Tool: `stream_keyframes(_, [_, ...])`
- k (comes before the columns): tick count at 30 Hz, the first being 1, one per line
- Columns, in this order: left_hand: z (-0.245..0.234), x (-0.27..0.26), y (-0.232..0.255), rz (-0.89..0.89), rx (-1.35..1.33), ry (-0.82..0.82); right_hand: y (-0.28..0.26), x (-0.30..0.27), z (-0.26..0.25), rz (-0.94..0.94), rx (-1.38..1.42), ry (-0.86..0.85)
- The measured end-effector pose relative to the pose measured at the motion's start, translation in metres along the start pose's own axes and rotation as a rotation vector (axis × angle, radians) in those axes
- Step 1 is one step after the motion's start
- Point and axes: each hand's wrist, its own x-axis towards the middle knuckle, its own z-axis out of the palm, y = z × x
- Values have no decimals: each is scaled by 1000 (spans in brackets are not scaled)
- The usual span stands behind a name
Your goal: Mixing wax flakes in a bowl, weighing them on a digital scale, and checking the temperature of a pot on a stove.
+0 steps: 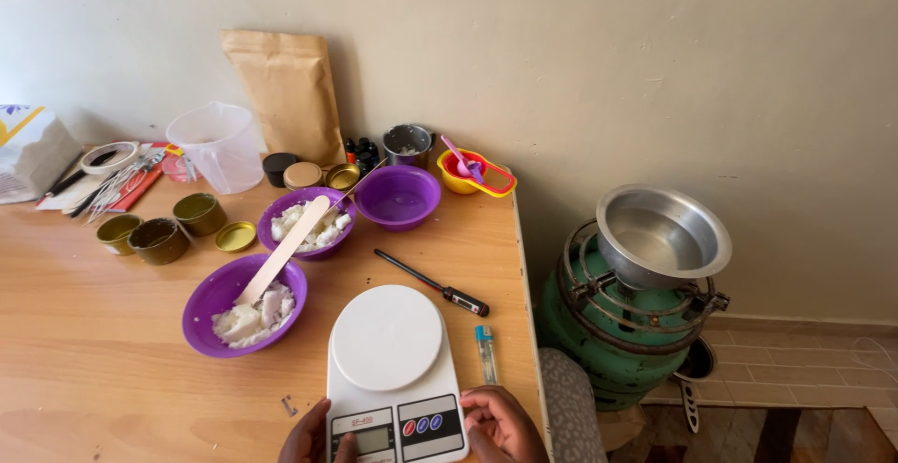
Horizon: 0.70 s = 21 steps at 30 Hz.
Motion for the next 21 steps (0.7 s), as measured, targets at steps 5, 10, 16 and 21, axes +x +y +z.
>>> stream_keyframes(5, [1, 8, -31, 176, 6, 11, 4, 4, 6, 20, -74, 64])
stream_keyframes(10, [3, 7, -20, 361, 242, 97, 5, 4, 5, -9, -153, 17])
stream_keyframes(16, [13, -4, 18, 445, 406, 220, 17, 8, 3, -34, -158, 23])
stream_keyframes(21, [5, -4, 12, 377, 448, 127, 6, 9, 4, 284, -48, 69])
